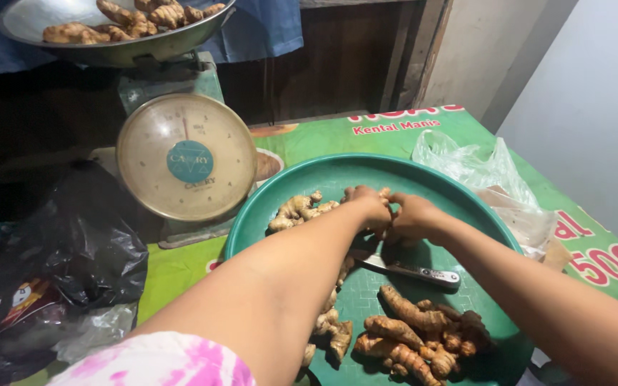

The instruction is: The person unpacks ginger from a plastic bag onto a green tray, then repeatedly places pieces into the pan of a mechanical scale, adjusts the quantity, and returns excess to the tray. A knife is visible on the tray but not used. The person continues weighing until the end of the clip.

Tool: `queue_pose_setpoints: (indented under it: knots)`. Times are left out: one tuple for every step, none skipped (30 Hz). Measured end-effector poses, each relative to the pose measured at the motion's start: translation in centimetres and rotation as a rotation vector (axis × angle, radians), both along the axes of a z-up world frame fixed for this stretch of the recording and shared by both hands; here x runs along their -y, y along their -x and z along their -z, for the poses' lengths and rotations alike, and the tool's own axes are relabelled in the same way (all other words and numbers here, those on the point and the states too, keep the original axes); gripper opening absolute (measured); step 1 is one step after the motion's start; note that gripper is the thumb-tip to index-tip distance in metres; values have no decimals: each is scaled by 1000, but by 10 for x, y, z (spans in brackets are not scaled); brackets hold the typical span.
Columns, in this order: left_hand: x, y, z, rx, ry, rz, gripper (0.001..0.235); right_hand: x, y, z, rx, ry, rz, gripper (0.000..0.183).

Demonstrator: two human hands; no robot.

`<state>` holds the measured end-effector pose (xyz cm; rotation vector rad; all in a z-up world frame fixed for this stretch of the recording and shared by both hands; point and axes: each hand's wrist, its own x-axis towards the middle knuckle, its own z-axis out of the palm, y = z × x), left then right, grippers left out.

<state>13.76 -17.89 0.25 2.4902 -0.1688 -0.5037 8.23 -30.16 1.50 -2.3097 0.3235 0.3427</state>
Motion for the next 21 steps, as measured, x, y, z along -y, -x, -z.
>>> queue_pose_setpoints:
  knots:
    - [0,-3,-1,-1,-42,14,96,-4,-2,1,21,-1,7,87]
    - [-1,-7,-1,-3,-84,25,97,-7,-4,3,42,-3,12,88]
    - [-1,-12,0,16,-121,45,99,-9,-6,5,67,5,44,93]
    - [-1,-17,3,36,-159,66,101,-10,-9,8,93,12,77,99]
    - [-1,-21,6,55,-197,87,103,-10,-12,11,119,19,109,104]
    - [-2,-26,12,108,-120,119,95,-8,-16,14,116,-8,55,95]
    - [-6,-30,19,161,-43,150,88,-6,-21,16,114,-35,2,86]
    - [-9,-33,26,214,36,178,81,-4,-25,18,112,-60,-54,78]
    - [-10,-34,33,188,150,146,77,-3,-29,22,92,-187,-31,81]
    - [-9,-35,38,163,264,113,72,-1,-32,24,73,-314,-8,84]
    - [-9,-36,42,138,377,80,68,1,-34,26,53,-440,15,87]
    - [-11,-37,44,132,372,104,69,1,-34,28,62,-441,24,89]
    - [-13,-38,45,125,367,128,72,1,-32,28,71,-443,32,91]
    - [-15,-38,45,120,361,150,77,0,-31,27,80,-444,39,93]
    - [-17,-38,43,114,385,150,74,-2,-29,24,107,-445,47,91]
    - [-19,-39,39,112,407,147,72,-7,-28,17,136,-446,51,90]
    - [-22,-39,32,111,430,144,69,-12,-26,8,166,-448,56,89]
    - [-27,-42,23,182,449,235,55,-17,-25,-4,202,-447,-16,81]
    - [-32,-46,9,256,466,325,43,-23,-27,-21,238,-445,-87,74]
    - [-38,-53,-10,380,435,346,39,-31,-31,-42,277,-444,-161,67]
    - [-47,-59,-33,503,400,368,37,-40,-35,-64,327,-453,-188,68]
